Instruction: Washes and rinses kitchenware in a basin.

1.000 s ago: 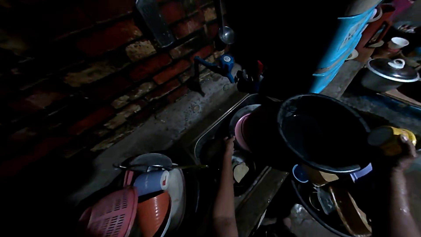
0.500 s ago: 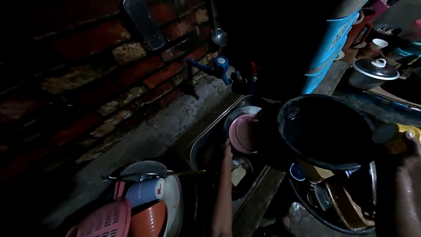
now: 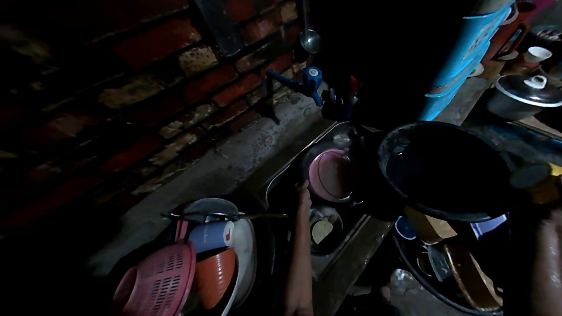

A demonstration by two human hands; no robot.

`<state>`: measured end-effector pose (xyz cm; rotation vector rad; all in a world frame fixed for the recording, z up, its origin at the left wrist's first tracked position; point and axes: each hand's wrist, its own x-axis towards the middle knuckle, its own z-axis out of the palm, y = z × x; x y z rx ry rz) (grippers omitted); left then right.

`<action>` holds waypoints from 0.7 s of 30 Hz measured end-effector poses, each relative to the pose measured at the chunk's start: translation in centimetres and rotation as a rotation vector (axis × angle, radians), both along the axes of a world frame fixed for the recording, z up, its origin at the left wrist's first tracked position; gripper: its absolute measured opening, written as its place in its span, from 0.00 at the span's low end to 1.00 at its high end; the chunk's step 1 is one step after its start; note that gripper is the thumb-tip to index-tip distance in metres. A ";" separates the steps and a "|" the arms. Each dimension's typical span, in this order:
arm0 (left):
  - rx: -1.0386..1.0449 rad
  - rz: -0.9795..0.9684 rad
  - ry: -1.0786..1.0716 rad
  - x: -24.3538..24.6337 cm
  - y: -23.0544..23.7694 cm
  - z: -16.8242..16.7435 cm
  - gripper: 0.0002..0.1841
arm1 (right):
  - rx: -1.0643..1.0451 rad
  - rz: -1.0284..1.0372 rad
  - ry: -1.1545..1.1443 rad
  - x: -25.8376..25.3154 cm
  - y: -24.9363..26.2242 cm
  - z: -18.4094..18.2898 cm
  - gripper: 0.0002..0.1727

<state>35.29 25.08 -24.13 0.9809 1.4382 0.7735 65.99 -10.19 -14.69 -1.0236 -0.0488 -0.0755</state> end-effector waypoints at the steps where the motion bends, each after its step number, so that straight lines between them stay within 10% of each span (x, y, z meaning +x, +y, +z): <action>1: -0.001 0.007 -0.001 -0.2 0.0 -0.2 0.20 | 0.012 0.014 -0.030 0.6 -0.4 -1.0 0.21; 21: -0.056 -0.149 0.164 -1.4 3.4 -1.7 0.25 | 0.066 -0.102 0.081 -2.9 0.7 1.6 0.18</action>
